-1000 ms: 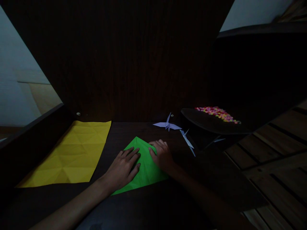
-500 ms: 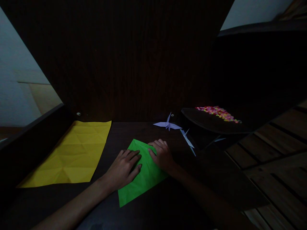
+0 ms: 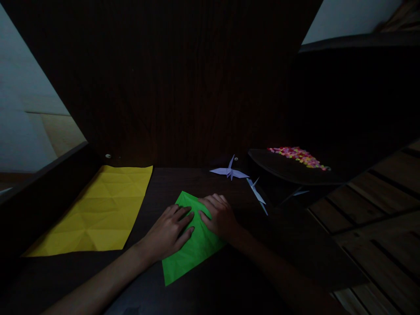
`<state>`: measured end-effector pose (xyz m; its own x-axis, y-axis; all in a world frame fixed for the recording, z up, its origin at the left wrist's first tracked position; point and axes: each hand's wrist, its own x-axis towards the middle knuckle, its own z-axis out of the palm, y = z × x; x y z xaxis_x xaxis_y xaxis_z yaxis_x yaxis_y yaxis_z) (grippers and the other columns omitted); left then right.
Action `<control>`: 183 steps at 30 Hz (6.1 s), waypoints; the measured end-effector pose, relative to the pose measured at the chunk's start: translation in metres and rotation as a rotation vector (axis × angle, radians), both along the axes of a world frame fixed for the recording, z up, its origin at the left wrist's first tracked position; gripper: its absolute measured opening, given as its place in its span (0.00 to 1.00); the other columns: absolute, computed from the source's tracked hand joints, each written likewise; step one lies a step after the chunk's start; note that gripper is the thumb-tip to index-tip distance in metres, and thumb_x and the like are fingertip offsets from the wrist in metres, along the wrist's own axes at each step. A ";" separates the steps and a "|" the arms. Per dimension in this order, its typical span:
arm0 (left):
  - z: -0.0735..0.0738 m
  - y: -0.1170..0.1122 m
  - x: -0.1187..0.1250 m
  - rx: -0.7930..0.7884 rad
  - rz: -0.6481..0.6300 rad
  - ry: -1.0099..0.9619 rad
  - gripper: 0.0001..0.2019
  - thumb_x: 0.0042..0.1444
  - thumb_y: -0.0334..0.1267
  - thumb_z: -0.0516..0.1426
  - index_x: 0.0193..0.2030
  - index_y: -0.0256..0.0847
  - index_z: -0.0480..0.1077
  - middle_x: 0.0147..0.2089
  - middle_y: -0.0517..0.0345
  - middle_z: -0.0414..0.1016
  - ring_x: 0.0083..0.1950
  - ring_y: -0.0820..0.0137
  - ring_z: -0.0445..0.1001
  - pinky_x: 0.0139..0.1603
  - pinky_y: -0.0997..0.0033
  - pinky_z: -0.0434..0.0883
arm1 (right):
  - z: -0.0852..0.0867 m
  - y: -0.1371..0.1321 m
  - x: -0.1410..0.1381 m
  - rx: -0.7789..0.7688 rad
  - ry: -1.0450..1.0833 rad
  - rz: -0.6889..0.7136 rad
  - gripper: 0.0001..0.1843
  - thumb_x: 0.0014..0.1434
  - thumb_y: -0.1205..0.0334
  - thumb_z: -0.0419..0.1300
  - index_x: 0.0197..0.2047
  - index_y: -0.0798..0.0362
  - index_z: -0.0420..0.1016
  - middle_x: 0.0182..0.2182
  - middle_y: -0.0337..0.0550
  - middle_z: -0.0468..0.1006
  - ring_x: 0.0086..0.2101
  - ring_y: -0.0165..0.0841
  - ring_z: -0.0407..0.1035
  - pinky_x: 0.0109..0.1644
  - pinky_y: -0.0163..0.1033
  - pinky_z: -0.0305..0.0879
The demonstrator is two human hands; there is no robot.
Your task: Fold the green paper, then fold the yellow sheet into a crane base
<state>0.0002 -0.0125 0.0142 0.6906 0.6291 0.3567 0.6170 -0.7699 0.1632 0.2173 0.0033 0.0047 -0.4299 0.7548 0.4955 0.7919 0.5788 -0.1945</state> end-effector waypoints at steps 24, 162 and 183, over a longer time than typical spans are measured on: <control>-0.014 0.003 -0.004 -0.050 0.077 0.035 0.26 0.66 0.50 0.52 0.65 0.36 0.65 0.70 0.38 0.62 0.72 0.48 0.57 0.67 0.39 0.63 | 0.001 -0.006 -0.004 -0.026 -0.178 0.039 0.15 0.63 0.74 0.56 0.52 0.53 0.74 0.45 0.47 0.77 0.43 0.39 0.68 0.45 0.42 0.66; -0.032 0.020 -0.013 0.115 0.284 -0.005 0.25 0.68 0.40 0.47 0.66 0.24 0.63 0.66 0.31 0.66 0.73 0.45 0.53 0.65 0.37 0.65 | -0.011 -0.035 -0.031 0.084 -0.273 0.106 0.17 0.65 0.63 0.57 0.53 0.64 0.77 0.51 0.57 0.79 0.53 0.47 0.71 0.54 0.50 0.69; -0.022 0.017 -0.012 -0.029 0.145 0.081 0.25 0.68 0.33 0.45 0.71 0.38 0.58 0.70 0.44 0.62 0.72 0.57 0.59 0.69 0.43 0.59 | -0.013 -0.032 -0.029 0.043 -0.181 0.102 0.24 0.64 0.57 0.58 0.56 0.67 0.75 0.55 0.63 0.76 0.57 0.49 0.69 0.61 0.52 0.65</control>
